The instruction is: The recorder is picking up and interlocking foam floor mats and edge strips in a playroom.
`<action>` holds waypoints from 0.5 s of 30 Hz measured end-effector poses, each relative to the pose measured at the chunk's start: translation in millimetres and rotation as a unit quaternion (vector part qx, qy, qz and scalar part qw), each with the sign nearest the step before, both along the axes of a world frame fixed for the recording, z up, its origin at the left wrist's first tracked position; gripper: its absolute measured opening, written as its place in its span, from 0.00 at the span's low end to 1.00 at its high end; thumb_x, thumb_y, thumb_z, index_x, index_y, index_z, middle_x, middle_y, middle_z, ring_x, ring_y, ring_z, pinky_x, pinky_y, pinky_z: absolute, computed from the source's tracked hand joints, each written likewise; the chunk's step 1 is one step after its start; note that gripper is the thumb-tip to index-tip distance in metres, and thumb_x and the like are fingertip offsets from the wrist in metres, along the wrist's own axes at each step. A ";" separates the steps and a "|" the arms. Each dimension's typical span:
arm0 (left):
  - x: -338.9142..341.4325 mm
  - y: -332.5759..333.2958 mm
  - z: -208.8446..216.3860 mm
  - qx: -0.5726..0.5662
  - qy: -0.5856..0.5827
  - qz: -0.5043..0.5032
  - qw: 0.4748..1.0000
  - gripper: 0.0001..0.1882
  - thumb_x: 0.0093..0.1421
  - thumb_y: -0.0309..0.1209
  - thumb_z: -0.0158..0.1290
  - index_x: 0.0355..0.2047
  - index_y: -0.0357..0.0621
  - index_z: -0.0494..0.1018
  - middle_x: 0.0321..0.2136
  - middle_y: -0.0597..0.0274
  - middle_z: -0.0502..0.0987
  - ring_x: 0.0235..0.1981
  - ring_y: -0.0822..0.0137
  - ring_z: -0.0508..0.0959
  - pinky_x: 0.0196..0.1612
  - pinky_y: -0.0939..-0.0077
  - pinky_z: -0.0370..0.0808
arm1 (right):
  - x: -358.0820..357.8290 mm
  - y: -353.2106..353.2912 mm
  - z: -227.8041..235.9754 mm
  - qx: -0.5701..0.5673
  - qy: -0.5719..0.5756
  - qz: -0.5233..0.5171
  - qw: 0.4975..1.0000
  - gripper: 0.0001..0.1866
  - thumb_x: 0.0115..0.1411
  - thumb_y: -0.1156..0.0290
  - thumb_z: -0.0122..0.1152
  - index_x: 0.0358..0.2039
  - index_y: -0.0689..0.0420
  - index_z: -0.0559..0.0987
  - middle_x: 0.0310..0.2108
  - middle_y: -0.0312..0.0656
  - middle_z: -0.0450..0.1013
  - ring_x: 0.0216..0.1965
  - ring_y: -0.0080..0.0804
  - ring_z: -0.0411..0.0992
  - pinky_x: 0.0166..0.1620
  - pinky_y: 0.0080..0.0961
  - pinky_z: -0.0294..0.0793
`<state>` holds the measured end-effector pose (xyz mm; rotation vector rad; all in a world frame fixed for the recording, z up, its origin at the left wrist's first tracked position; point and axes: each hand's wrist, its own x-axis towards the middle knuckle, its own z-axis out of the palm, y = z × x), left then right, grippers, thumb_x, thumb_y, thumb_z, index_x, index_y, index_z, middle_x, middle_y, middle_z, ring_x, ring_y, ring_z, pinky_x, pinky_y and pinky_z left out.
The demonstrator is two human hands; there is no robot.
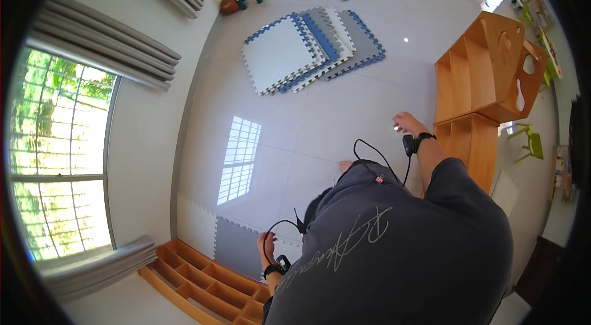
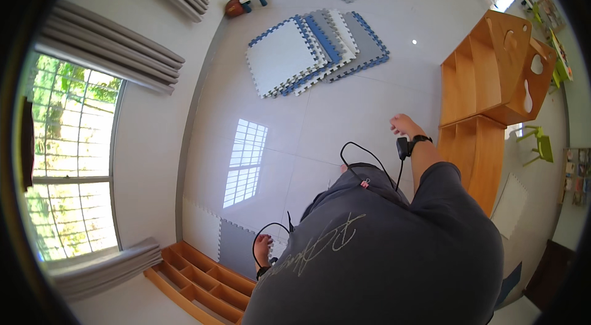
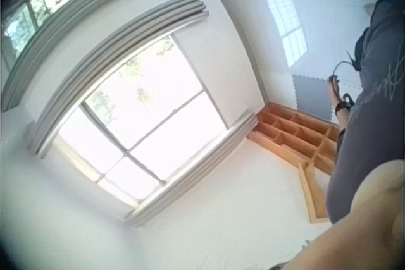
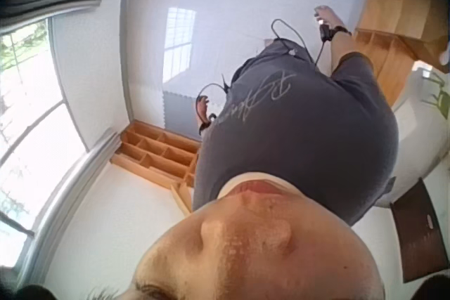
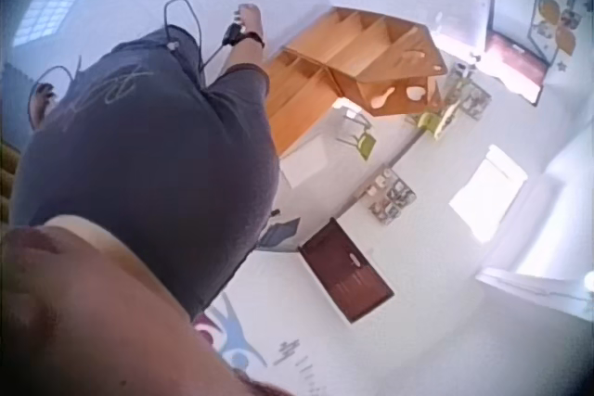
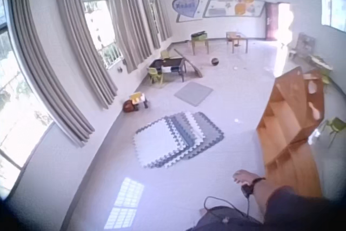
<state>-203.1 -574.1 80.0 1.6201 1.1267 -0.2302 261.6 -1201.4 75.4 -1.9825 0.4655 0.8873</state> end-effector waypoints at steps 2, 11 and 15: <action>60.4 13.3 11.0 0.003 0.038 -0.027 0.999 0.07 0.64 0.33 0.49 0.38 0.45 0.74 0.37 0.63 0.81 0.33 0.69 0.80 0.32 0.72 0.70 | 36.0 8.3 2.4 -0.016 -0.009 0.022 1.000 0.16 0.63 0.58 0.52 0.44 0.55 0.76 0.36 0.39 0.78 0.28 0.26 0.77 0.30 0.26 0.71; 246.2 122.7 6.0 -0.004 0.048 -0.039 0.998 0.11 0.64 0.32 0.48 0.42 0.42 0.74 0.37 0.61 0.81 0.34 0.65 0.82 0.34 0.70 0.71 | 103.3 67.9 13.9 -0.047 0.016 -0.084 0.995 0.16 0.62 0.59 0.53 0.45 0.55 0.76 0.35 0.38 0.77 0.28 0.25 0.75 0.30 0.25 0.71; 356.8 168.3 7.6 -0.024 0.075 -0.101 0.992 0.15 0.62 0.32 0.48 0.47 0.38 0.72 0.37 0.57 0.82 0.33 0.62 0.82 0.31 0.70 0.72 | 87.1 79.1 25.9 -0.058 0.049 -0.126 0.989 0.15 0.60 0.61 0.53 0.42 0.56 0.77 0.33 0.39 0.78 0.28 0.29 0.76 0.31 0.28 0.74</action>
